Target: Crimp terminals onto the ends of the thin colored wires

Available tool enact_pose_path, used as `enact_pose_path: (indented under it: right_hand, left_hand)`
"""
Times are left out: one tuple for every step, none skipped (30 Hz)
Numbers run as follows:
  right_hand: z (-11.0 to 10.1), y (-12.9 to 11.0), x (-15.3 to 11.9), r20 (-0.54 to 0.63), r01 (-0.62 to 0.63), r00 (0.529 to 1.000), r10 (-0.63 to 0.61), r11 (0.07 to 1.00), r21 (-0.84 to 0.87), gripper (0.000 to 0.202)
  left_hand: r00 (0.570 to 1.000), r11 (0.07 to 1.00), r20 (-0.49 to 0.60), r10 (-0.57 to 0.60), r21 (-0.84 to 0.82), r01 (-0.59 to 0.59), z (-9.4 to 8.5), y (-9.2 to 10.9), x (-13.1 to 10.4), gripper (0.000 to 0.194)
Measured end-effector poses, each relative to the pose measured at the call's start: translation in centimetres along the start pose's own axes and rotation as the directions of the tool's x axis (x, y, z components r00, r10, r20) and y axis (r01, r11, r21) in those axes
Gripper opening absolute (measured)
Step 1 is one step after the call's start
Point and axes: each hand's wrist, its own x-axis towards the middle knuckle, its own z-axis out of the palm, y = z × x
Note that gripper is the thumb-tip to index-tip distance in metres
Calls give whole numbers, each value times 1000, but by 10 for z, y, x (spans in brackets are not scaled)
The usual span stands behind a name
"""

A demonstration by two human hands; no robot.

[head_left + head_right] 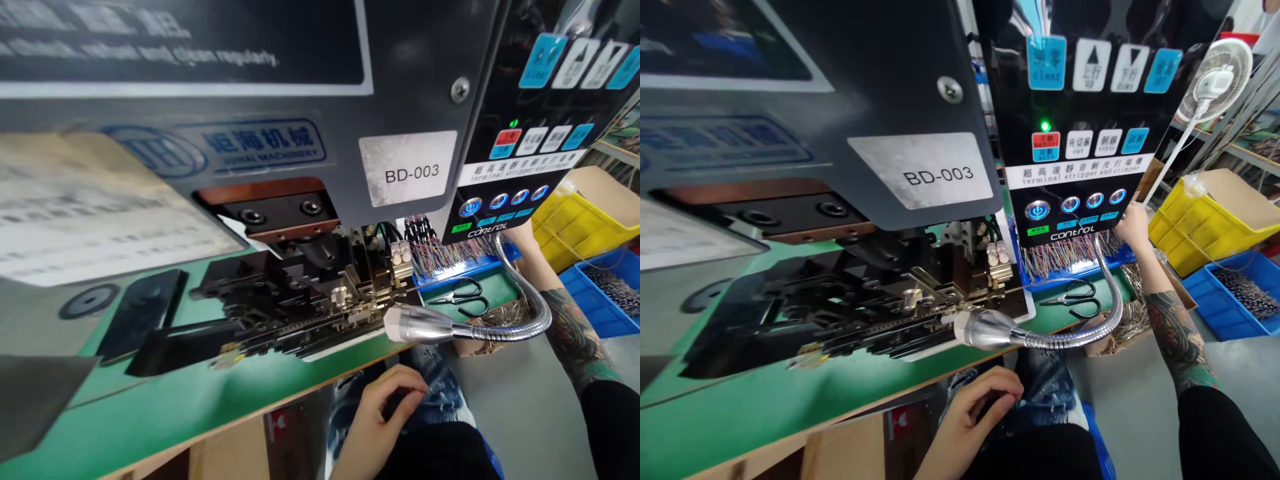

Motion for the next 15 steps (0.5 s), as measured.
enact_pose_path:
  right_hand:
    - [-6, -5, -5, -10, 0, 1000, 0, 1000, -10, 23]
    - [-12, -12, -12, -21, -6, 1000, 6, 1000, -19, 19]
    - [-18, -19, -21, -28, -10, 1000, 9, 1000, -24, 15]
    - [-24, -28, -33, -21, -5, 1000, 4, 1000, -19, 11]
    - [-29, -37, -47, -1, 3, 1000, -3, 1000, -6, 12]
    - [-33, -46, -63, 35, 14, 999, -15, 1000, 9, 17]
    - [-35, -54, -79, 80, 28, 996, -30, 999, 25, 21]
    - [-36, -61, -95, 134, 41, 990, -46, 998, 41, 25]
    - [-36, -67, -109, 189, 52, 980, -61, 997, 54, 27]
    - [-34, -71, -122, 240, 62, 968, -76, 996, 65, 30]
    - [-32, -74, -133, 287, 72, 954, -90, 995, 71, 32]
    - [-30, -76, -141, 311, 79, 945, -97, 994, 70, 34]
    - [-29, -77, -147, 323, 83, 941, -101, 994, 68, 34]
    - [-28, -78, -151, 322, 85, 941, -101, 994, 64, 34]
    - [-27, -79, -154, 314, 83, 944, -99, 995, 63, 33]
  left_hand:
    - [1000, 1000, 0, 0, -2, 0, -1, 0, 0, 24]
    - [1000, 1000, -1, 2, -3, -2, -2, -1, 0, 24]
    - [1000, 1000, -2, 4, -2, -4, -3, -1, 0, 24]
    - [1000, 1000, -3, 7, -2, -7, -5, -2, 0, 25]
    - [1000, 1000, -4, 10, 0, -10, -7, -3, 1, 25]
    - [1000, 1000, -6, 12, 1, -12, -9, -4, 1, 25]
    - [1000, 1000, -9, 14, 2, -14, -10, -5, 1, 25]
    - [1000, 1000, -11, 17, 3, -17, -12, -6, 2, 25]
    - [1000, 1000, -13, 19, 5, -19, -13, -7, 2, 25]
    - [1000, 1000, -14, 22, 8, -22, -14, -7, 3, 25]
    - [1000, 1000, -13, 25, 10, -25, -15, -8, 3, 25]
    - [999, 999, -13, 30, 11, -30, -15, -8, 4, 25]
    - [999, 999, -12, 34, 12, -34, -16, -7, 4, 25]
    - [999, 999, -12, 35, 14, -35, -16, -7, 4, 26]
    - [999, 999, -12, 35, 15, -35, -16, -7, 3, 27]
